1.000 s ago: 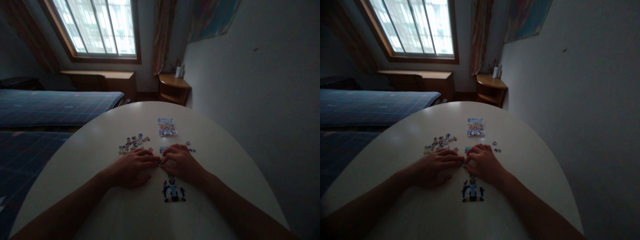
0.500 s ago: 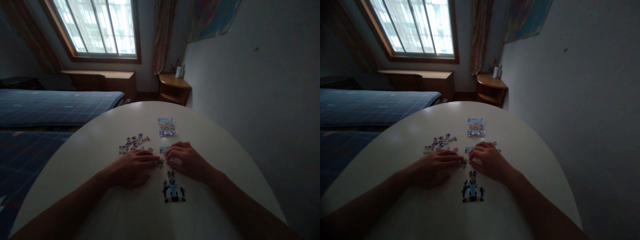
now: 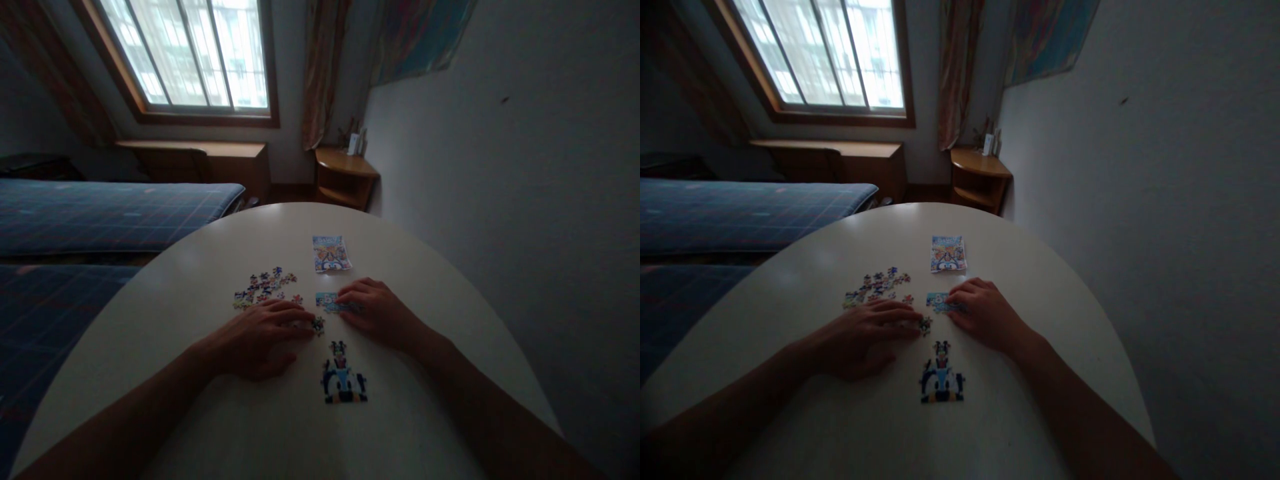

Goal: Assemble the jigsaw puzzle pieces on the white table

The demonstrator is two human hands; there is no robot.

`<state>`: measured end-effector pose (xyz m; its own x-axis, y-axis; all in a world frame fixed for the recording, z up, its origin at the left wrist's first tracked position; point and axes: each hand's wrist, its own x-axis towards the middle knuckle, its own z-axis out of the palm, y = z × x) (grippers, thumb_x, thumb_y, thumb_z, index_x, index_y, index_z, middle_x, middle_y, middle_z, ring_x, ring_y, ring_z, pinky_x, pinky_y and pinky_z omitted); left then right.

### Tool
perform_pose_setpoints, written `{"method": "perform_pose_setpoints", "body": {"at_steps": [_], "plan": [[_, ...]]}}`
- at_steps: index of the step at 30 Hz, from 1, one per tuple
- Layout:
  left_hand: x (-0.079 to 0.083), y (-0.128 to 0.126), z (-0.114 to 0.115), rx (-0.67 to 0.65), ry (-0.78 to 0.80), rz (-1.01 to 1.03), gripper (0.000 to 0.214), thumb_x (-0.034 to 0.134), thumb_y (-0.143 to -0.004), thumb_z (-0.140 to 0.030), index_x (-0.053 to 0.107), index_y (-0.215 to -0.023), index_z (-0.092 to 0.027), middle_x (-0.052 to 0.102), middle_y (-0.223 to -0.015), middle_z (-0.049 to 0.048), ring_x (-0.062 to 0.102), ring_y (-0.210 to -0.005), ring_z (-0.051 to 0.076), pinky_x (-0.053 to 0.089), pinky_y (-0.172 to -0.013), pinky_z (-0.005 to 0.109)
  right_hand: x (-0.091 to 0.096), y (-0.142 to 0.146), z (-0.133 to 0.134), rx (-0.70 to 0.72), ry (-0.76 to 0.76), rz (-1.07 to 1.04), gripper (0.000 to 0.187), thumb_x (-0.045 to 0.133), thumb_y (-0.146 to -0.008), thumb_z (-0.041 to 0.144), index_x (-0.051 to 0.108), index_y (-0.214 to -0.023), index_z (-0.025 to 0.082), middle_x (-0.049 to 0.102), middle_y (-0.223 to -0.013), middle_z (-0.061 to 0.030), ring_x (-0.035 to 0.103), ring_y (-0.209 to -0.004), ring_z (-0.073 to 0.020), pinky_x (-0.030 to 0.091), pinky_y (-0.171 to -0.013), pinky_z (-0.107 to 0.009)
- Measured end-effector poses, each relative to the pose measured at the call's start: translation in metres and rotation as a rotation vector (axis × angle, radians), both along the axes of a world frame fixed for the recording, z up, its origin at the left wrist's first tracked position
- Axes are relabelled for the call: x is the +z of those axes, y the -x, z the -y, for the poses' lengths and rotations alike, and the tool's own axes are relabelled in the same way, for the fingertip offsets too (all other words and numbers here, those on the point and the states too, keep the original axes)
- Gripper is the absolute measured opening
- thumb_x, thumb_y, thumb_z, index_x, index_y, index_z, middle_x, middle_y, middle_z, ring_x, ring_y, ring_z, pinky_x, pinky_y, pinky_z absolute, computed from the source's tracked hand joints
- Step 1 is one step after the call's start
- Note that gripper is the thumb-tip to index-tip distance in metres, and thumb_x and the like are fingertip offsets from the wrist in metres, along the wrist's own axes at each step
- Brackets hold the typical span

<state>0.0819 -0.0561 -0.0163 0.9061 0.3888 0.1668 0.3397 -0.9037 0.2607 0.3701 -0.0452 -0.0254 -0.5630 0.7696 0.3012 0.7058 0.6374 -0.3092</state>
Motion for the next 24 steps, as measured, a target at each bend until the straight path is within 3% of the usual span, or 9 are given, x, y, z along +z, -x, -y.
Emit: {"method": "perform_pose_setpoints", "body": {"at_steps": [4,11,19,24], "plan": [[-0.001,0.005,-0.004,0.019,-0.017,0.051,0.049,0.057,-0.089,-0.028,0.051,-0.137,-0.027,0.056,-0.142,0.0049,0.053,-0.129,0.025,0.042,-0.111,0.047,0.000,0.000,0.000,0.018,0.013,-0.007,0.015,0.067,-0.087,0.023,0.072,-0.101,0.024,0.072,-0.108,-0.0052,0.063,-0.103,-0.0216,0.046,-0.094,-0.042],[-0.008,0.035,-0.030,0.445,-0.226,0.132,0.021,0.054,-0.094,-0.025,0.068,-0.109,-0.023,0.070,-0.115,0.0065,0.064,-0.105,0.023,0.054,-0.092,0.043,0.002,-0.007,-0.004,-0.014,-0.008,-0.011,0.014,0.068,-0.086,0.022,0.072,-0.099,0.024,0.072,-0.109,-0.0056,0.064,-0.103,-0.0223,0.048,-0.093,-0.043],[-0.004,0.052,-0.041,0.697,-0.212,0.079,0.023,0.052,-0.095,-0.034,0.069,-0.106,-0.023,0.072,-0.110,0.0066,0.064,-0.102,0.025,0.053,-0.089,0.042,0.011,-0.021,-0.011,-0.159,0.006,-0.017,0.015,0.062,-0.088,0.024,0.072,-0.099,0.023,0.074,-0.105,-0.0067,0.066,-0.099,-0.0244,0.051,-0.089,-0.042],[0.004,0.075,-0.050,0.928,-0.181,0.101,0.024,0.050,-0.092,-0.032,0.071,-0.099,-0.023,0.072,-0.097,0.0057,0.066,-0.083,0.021,0.054,-0.078,0.033,0.014,-0.035,-0.016,-0.275,0.032,-0.025,0.019,0.056,-0.089,0.028,0.073,-0.096,0.024,0.074,-0.100,-0.0065,0.067,-0.092,-0.0238,0.052,-0.085,-0.041]]}}
